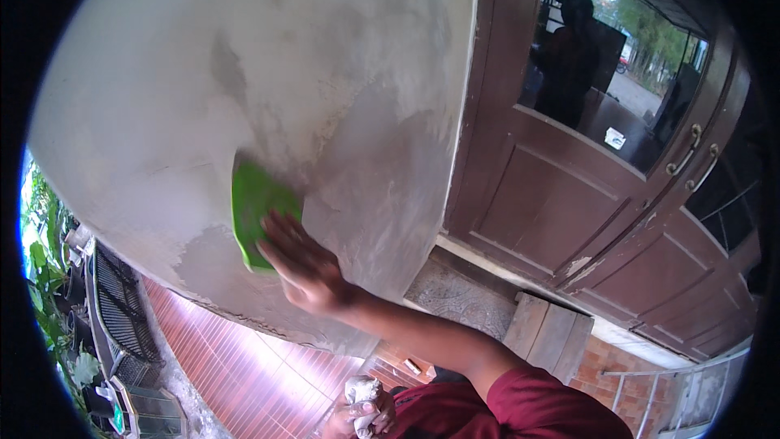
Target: The person applies plaster to a wall using a green trowel and a bag of plaster. They repeatedly scoop plaster from the bag and spread it onto the wall surface, smoothing it out with the trowel.
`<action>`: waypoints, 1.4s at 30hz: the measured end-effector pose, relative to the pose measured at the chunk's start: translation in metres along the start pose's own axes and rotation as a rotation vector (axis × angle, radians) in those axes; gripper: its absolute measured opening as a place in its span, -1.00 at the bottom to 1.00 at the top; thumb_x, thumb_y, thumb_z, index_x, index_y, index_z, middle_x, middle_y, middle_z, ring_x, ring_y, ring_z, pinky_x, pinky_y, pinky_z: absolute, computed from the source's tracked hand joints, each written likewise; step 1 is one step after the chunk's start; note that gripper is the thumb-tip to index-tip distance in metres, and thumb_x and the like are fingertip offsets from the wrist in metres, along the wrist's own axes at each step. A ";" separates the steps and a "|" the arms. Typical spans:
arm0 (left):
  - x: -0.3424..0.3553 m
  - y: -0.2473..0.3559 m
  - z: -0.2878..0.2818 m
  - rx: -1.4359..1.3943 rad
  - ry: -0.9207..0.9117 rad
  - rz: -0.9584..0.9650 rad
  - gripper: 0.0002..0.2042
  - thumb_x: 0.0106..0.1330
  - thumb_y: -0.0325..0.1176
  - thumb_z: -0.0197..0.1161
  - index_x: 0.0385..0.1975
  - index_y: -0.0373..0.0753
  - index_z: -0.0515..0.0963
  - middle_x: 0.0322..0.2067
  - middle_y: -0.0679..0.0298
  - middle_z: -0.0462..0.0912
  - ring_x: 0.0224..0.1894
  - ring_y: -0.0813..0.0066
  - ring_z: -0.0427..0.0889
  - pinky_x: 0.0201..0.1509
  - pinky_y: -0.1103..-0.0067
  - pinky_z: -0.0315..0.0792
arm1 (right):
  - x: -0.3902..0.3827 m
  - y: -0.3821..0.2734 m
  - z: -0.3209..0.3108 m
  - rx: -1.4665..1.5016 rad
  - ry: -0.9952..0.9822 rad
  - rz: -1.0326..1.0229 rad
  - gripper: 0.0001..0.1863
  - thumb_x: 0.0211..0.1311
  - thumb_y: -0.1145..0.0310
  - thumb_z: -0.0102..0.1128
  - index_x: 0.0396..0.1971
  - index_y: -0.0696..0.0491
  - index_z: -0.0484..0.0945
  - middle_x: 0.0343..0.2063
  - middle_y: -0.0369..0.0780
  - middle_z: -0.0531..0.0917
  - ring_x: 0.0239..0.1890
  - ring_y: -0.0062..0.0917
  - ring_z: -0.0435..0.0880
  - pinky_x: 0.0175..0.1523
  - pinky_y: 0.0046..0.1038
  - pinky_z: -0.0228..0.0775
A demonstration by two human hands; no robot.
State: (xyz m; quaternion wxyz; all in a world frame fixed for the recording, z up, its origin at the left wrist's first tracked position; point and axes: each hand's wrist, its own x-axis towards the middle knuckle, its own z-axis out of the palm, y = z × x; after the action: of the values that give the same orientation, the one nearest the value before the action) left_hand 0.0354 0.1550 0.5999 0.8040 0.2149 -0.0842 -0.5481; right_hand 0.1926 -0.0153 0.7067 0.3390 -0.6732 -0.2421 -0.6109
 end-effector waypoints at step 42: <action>-0.101 0.037 -0.003 0.268 0.439 0.106 -0.75 0.05 -0.55 0.37 -0.34 -0.32 0.43 -0.64 0.33 0.46 -0.68 0.59 0.45 -0.65 0.61 0.37 | -0.108 -0.140 -0.121 0.765 0.089 1.864 -0.66 0.17 0.34 0.05 -0.06 0.14 0.47 -0.31 -0.23 0.64 -0.37 -0.52 0.66 -0.47 -0.47 0.55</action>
State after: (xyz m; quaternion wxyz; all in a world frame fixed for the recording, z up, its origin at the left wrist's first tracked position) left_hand 0.0291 0.2602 0.6239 0.7949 0.4285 0.0092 -0.4294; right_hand -0.0052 -0.0059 0.6258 0.8835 -0.4165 0.2140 -0.0081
